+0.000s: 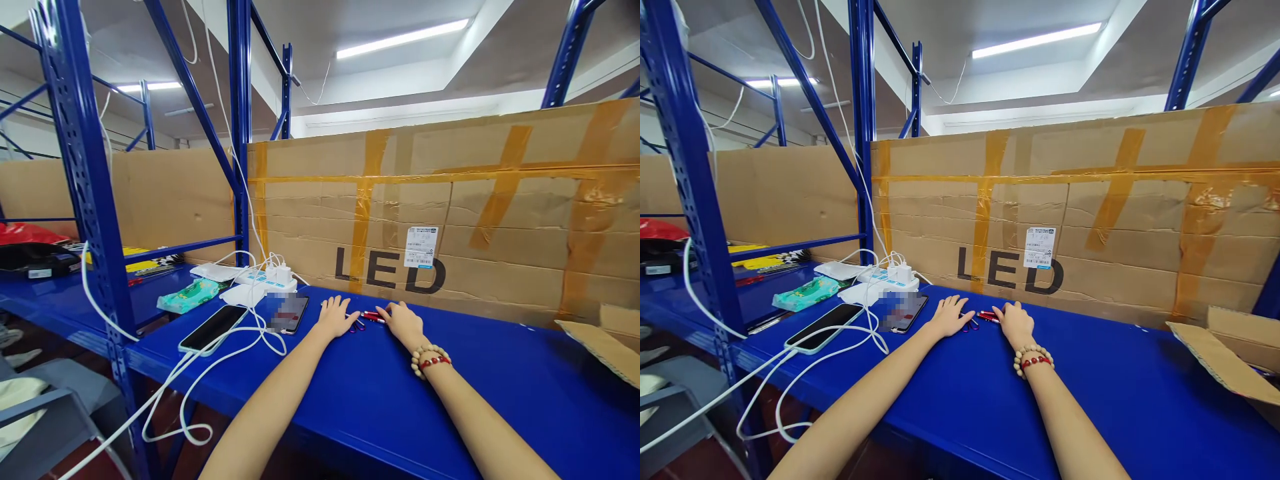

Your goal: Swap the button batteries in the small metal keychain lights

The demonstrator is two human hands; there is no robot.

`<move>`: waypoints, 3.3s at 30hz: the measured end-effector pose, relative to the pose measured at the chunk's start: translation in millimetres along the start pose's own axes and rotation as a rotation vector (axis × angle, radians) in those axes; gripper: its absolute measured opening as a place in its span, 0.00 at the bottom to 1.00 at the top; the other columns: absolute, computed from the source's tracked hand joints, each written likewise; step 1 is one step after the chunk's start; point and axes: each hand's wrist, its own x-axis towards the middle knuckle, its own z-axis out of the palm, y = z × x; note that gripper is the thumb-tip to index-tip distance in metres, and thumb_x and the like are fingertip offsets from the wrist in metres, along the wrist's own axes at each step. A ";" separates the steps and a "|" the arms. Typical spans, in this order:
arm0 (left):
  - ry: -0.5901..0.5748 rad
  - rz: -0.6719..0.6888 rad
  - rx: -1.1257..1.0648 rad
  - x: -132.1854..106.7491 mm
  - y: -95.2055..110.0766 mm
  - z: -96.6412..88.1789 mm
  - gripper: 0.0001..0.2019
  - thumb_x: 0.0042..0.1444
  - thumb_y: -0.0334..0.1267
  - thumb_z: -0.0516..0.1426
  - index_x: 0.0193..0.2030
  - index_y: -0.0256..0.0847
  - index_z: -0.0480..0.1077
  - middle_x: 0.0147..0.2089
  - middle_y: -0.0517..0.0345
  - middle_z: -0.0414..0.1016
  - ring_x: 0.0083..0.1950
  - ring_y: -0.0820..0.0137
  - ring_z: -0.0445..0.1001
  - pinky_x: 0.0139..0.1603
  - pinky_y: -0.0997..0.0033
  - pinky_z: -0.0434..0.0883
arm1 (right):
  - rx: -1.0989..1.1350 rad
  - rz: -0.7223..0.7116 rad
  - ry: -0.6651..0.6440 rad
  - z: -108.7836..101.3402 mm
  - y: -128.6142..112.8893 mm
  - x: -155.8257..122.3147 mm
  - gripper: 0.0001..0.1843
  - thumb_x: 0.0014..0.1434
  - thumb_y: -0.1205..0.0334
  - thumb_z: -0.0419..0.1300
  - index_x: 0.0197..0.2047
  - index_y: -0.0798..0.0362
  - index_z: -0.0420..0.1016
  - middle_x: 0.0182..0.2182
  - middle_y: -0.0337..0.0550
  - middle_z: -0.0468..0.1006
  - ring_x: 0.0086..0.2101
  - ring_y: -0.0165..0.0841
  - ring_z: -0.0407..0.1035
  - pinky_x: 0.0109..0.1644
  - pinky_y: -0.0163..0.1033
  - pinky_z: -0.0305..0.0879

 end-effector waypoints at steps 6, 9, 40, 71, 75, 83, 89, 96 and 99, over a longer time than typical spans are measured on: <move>-0.006 -0.128 0.030 2.4 -2.6 2.9 0.28 0.60 0.51 0.40 0.59 0.33 0.56 0.59 0.37 0.57 0.62 0.49 0.51 0.59 0.50 0.49 | 0.013 -0.093 0.011 0.4 -19.8 -6.0 0.19 0.63 0.52 0.46 0.39 0.53 0.73 0.41 0.50 0.73 0.37 0.39 0.72 0.34 0.38 0.62; -0.009 -0.101 0.032 2.6 -1.1 3.7 0.25 0.61 0.49 0.40 0.58 0.35 0.57 0.58 0.40 0.59 0.61 0.52 0.54 0.58 0.52 0.52 | 0.024 -0.120 0.024 1.1 -25.1 -7.3 0.18 0.62 0.52 0.47 0.37 0.54 0.73 0.39 0.50 0.74 0.37 0.40 0.72 0.34 0.38 0.61; 0.072 -0.073 0.091 4.1 -6.6 -0.4 0.22 0.63 0.44 0.39 0.54 0.33 0.61 0.54 0.41 0.64 0.56 0.56 0.60 0.55 0.55 0.54 | 0.131 -0.166 0.027 -0.3 -10.3 -2.2 0.17 0.54 0.47 0.57 0.40 0.50 0.74 0.40 0.46 0.75 0.39 0.37 0.71 0.35 0.35 0.61; 0.141 0.334 0.007 0.9 15.3 -6.6 0.12 0.60 0.43 0.50 0.44 0.39 0.67 0.44 0.54 0.68 0.47 0.65 0.65 0.48 0.65 0.62 | 0.590 -0.306 0.111 22.9 -10.1 18.0 0.24 0.55 0.77 0.42 0.47 0.54 0.71 0.42 0.43 0.76 0.41 0.28 0.70 0.46 0.33 0.64; 0.114 0.361 -0.037 0.3 13.4 -6.6 0.28 0.48 0.55 0.58 0.53 0.43 0.62 0.54 0.54 0.64 0.54 0.62 0.61 0.53 0.62 0.60 | 0.518 -0.188 0.156 19.3 -1.9 16.2 0.19 0.58 0.71 0.44 0.44 0.52 0.73 0.42 0.42 0.75 0.44 0.30 0.68 0.47 0.34 0.62; 0.021 0.299 -0.031 3.3 5.8 4.8 0.32 0.51 0.62 0.50 0.57 0.42 0.60 0.60 0.47 0.59 0.60 0.56 0.57 0.57 0.55 0.55 | 0.360 -0.190 0.121 8.5 -8.3 6.0 0.14 0.58 0.68 0.48 0.42 0.51 0.74 0.42 0.42 0.76 0.45 0.33 0.66 0.46 0.35 0.59; 0.016 0.268 -0.017 2.8 7.1 2.4 0.28 0.54 0.60 0.48 0.55 0.44 0.62 0.55 0.51 0.65 0.55 0.60 0.63 0.54 0.59 0.58 | 0.276 -0.196 0.056 7.9 -9.8 4.5 0.14 0.59 0.66 0.49 0.40 0.51 0.75 0.42 0.43 0.76 0.45 0.36 0.67 0.45 0.37 0.59; 0.039 0.211 0.016 3.0 2.1 -1.8 0.24 0.56 0.56 0.49 0.53 0.45 0.63 0.52 0.54 0.68 0.53 0.61 0.64 0.52 0.60 0.59 | 0.252 -0.224 0.050 5.3 -10.7 2.2 0.14 0.58 0.67 0.49 0.41 0.49 0.75 0.41 0.40 0.77 0.43 0.32 0.67 0.43 0.34 0.59; 0.055 0.154 0.051 3.9 -1.1 -2.3 0.24 0.56 0.56 0.48 0.51 0.42 0.65 0.50 0.51 0.70 0.51 0.58 0.65 0.50 0.58 0.60 | 0.252 -0.235 0.046 4.7 -11.9 0.9 0.14 0.57 0.68 0.50 0.40 0.50 0.75 0.40 0.40 0.77 0.43 0.31 0.68 0.43 0.33 0.59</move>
